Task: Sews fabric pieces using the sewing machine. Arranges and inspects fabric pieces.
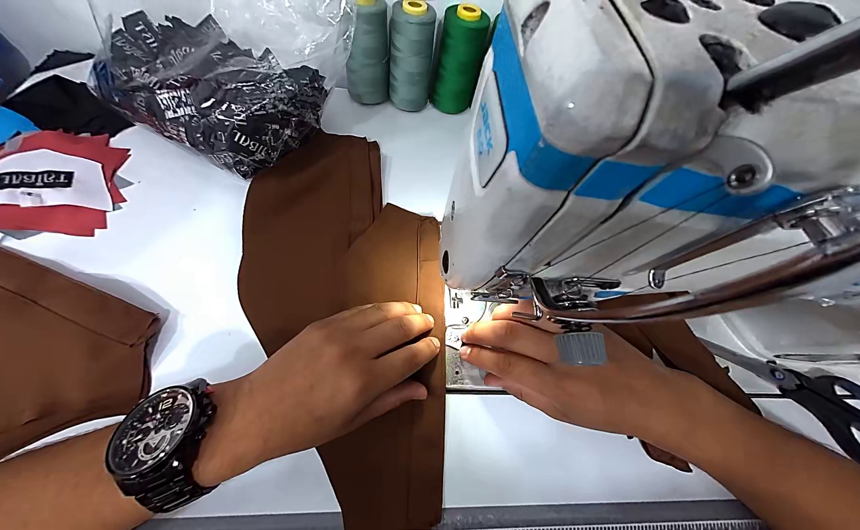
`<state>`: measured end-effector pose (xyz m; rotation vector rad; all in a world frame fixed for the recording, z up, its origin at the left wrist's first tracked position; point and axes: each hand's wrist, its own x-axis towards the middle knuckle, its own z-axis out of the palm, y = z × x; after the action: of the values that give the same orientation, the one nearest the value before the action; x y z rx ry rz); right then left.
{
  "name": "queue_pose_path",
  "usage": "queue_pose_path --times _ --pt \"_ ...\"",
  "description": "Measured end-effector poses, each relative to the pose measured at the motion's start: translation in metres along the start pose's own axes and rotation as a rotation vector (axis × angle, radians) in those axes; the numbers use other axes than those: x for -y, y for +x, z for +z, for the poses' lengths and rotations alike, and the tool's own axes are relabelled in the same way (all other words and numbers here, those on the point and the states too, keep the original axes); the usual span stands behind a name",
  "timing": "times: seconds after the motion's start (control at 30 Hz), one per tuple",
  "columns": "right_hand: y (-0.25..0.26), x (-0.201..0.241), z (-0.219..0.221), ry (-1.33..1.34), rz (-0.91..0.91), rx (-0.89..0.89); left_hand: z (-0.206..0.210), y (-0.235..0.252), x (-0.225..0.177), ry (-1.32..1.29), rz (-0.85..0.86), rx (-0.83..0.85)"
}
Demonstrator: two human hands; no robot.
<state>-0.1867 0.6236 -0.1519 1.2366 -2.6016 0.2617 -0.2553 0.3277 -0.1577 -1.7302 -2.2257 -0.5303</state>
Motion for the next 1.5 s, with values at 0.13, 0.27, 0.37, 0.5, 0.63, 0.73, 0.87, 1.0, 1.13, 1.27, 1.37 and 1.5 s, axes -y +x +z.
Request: queue_pose_path --times 0.13,0.27,0.37,0.5,0.63,0.73,0.87,1.0,1.13,1.27,1.37,1.5 --pt "0.0 0.004 -0.002 -0.045 -0.012 -0.015 0.0 0.0 0.0 0.001 0.001 0.004" --pt "-0.002 0.0 -0.006 -0.036 0.022 -0.079 0.0 -0.001 0.0 -0.001 0.008 0.005" --pt "-0.005 -0.007 -0.005 -0.001 0.008 -0.03 0.0 -0.001 0.0 0.006 0.009 0.008" --pt "-0.004 -0.007 -0.002 0.011 -0.011 0.007 0.0 -0.001 0.0 0.002 0.007 0.01" --pt "-0.003 -0.005 -0.002 -0.007 -0.009 -0.006 -0.001 -0.002 0.001 0.001 0.011 0.024" --pt "-0.006 -0.008 -0.003 0.001 -0.014 -0.031 -0.001 -0.002 0.001 0.002 0.013 0.02" --pt "-0.006 -0.009 -0.002 0.062 -0.036 -0.023 0.0 -0.002 0.0 -0.007 0.008 0.013" --pt "-0.004 -0.005 0.002 0.02 -0.018 -0.019 -0.001 0.0 -0.001 -0.025 -0.013 -0.014" --pt "0.0 -0.003 0.003 -0.027 -0.003 -0.011 -0.001 0.0 -0.001 -0.087 -0.094 -0.049" --pt "0.004 0.001 0.004 -0.058 -0.011 -0.024 -0.001 0.001 -0.002 -0.105 -0.133 -0.066" --pt "0.007 0.001 0.005 -0.067 -0.025 -0.031 0.0 0.001 -0.002 -0.092 -0.109 -0.065" --pt "0.008 0.002 0.005 -0.074 -0.026 -0.016 0.0 0.002 -0.001 -0.093 -0.08 -0.053"
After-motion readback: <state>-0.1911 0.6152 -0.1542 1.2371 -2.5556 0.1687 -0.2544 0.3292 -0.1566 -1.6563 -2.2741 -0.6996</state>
